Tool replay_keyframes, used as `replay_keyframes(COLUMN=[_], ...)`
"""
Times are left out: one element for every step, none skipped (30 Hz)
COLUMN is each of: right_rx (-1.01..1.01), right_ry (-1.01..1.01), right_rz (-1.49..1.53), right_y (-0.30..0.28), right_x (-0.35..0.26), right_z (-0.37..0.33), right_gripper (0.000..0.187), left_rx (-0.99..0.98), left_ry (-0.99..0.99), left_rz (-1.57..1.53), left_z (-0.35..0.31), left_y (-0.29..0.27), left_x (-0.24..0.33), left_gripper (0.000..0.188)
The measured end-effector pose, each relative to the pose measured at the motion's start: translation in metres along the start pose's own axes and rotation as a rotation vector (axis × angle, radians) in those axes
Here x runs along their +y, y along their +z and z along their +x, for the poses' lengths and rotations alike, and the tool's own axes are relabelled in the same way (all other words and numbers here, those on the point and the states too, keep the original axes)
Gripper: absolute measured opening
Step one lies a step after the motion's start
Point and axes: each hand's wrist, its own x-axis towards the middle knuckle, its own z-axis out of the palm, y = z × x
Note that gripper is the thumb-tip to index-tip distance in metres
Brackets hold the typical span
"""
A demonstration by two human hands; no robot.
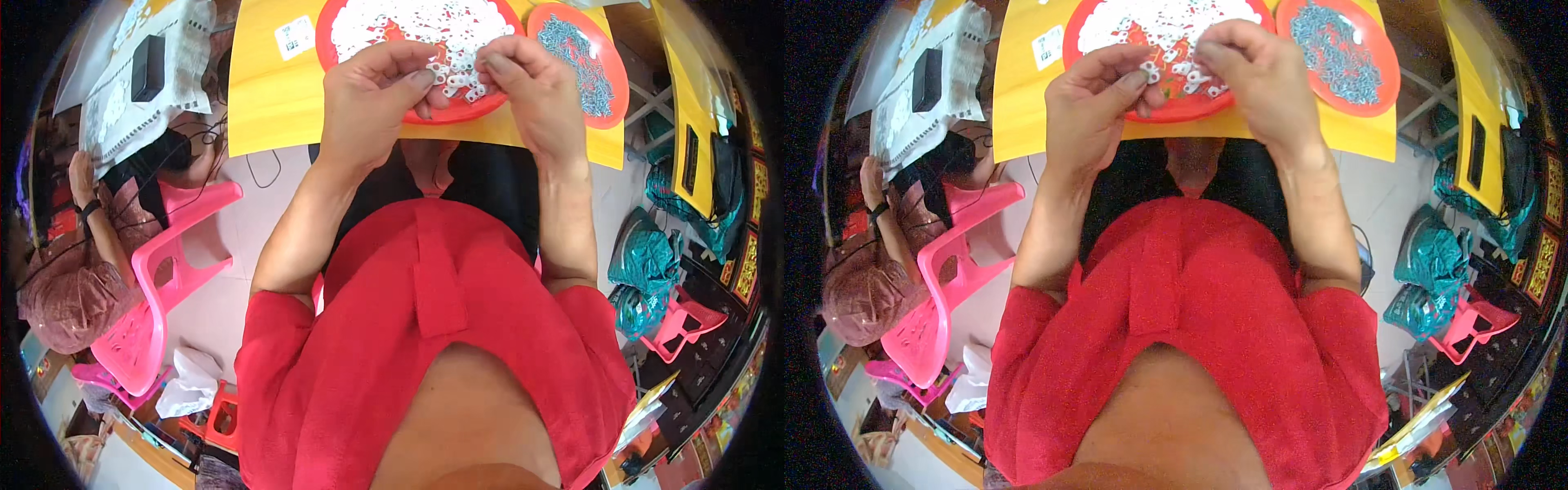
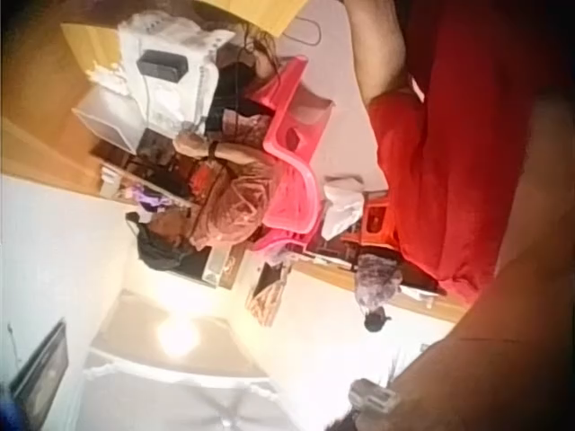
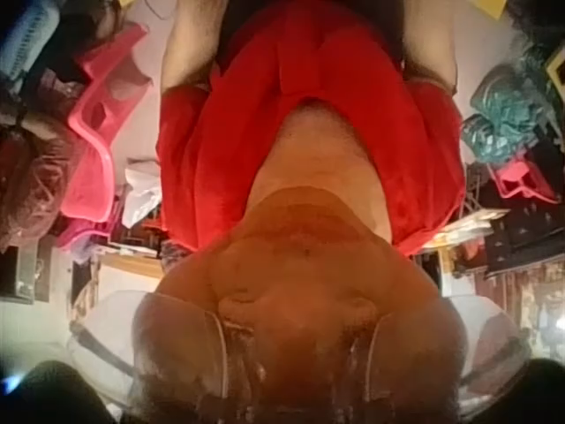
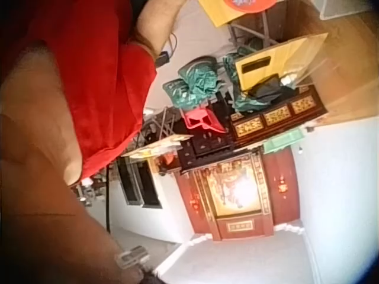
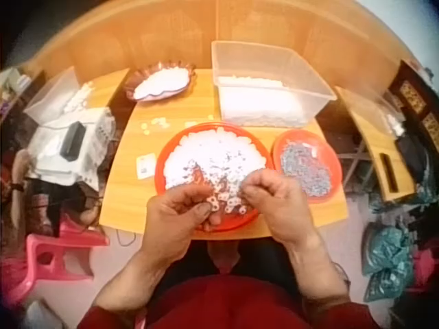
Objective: Manual assembly of small white plastic components by inserting metal pins or screws.
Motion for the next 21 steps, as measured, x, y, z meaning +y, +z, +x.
replay_keyframes(right_rx=[-0.003,-0.029,-0.057,-0.06,-0.081,-0.099,-0.1,-0.079,-0.056,-0.056,-0.027,0.004,0.004,0.025,0.043,0.042,0.017,-0.008,-0.01,-0.004,0.001], right_ry=[0.002,-0.003,-0.01,-0.009,-0.004,0.0,0.0,0.019,0.038,0.037,0.037,0.037,0.035,0.02,0.004,0.003,0.0,-0.002,-0.001,-0.006,-0.01], right_rz=[-0.001,-0.016,-0.03,-0.032,0.001,0.033,0.03,0.102,0.174,0.173,0.195,0.218,0.217,0.183,0.151,0.15,0.127,0.107,0.109,0.1,0.089], right_y=[0.006,0.011,0.015,0.017,0.02,0.022,0.025,0.029,0.031,0.032,0.033,0.033,0.034,0.034,0.035,0.034,0.033,0.032,0.032,0.033,0.034], right_x=[0.0,-0.001,-0.001,-0.001,0.0,0.0,0.0,0.0,-0.001,-0.001,-0.002,-0.002,-0.003,-0.003,-0.004,-0.003,-0.001,-0.001,-0.001,-0.002,-0.002], right_z=[-0.001,-0.001,-0.001,-0.001,-0.002,-0.002,-0.004,-0.006,-0.007,-0.007,-0.007,-0.006,-0.006,-0.007,-0.007,-0.006,-0.006,-0.006,-0.005,-0.005,-0.005], right_gripper=[0.008,0.009,0.009,0.009,0.01,0.01,0.01,0.01,0.01,0.01,0.009,0.009,0.009,0.009,0.008,0.008,0.01,0.011,0.011,0.011,0.011], left_rx=[0.013,0.016,0.021,0.025,0.028,0.017,0.006,0.006,0.029,0.052,0.051,0.043,0.036,0.035,0.029,0.023,0.024,0.02,0.017,0.018,0.062], left_ry=[0.008,0.008,0.013,0.018,0.02,0.044,0.068,0.07,0.171,0.273,0.275,0.358,0.44,0.441,0.408,0.373,0.375,0.266,0.157,0.156,0.128], left_rz=[-0.005,-0.007,0.004,0.015,0.013,0.023,0.034,0.032,0.115,0.198,0.197,0.347,0.496,0.495,0.469,0.442,0.442,0.26,0.079,0.082,0.043], left_z=[0.0,-0.001,-0.001,-0.001,-0.001,0.0,0.001,0.001,0.002,0.002,0.001,0.001,0.001,0.002,0.003,0.003,0.003,0.003,0.002,0.003,0.004], left_y=[0.0,0.0,0.0,-0.001,-0.002,-0.003,-0.004,-0.003,-0.002,-0.001,-0.001,-0.001,-0.001,-0.002,-0.003,-0.004,-0.005,-0.005,-0.005,-0.004,-0.003], left_x=[0.001,0.002,0.003,0.004,0.003,0.002,0.001,0.0,-0.002,-0.003,-0.002,0.0,0.001,0.001,0.0,0.0,0.0,0.0,0.001,0.001,0.002], left_gripper=[0.016,0.016,0.015,0.015,0.015,0.014,0.014,0.014,0.014,0.013,0.013,0.013,0.012,0.012,0.013,0.014,0.014,0.015,0.016,0.016,0.017])
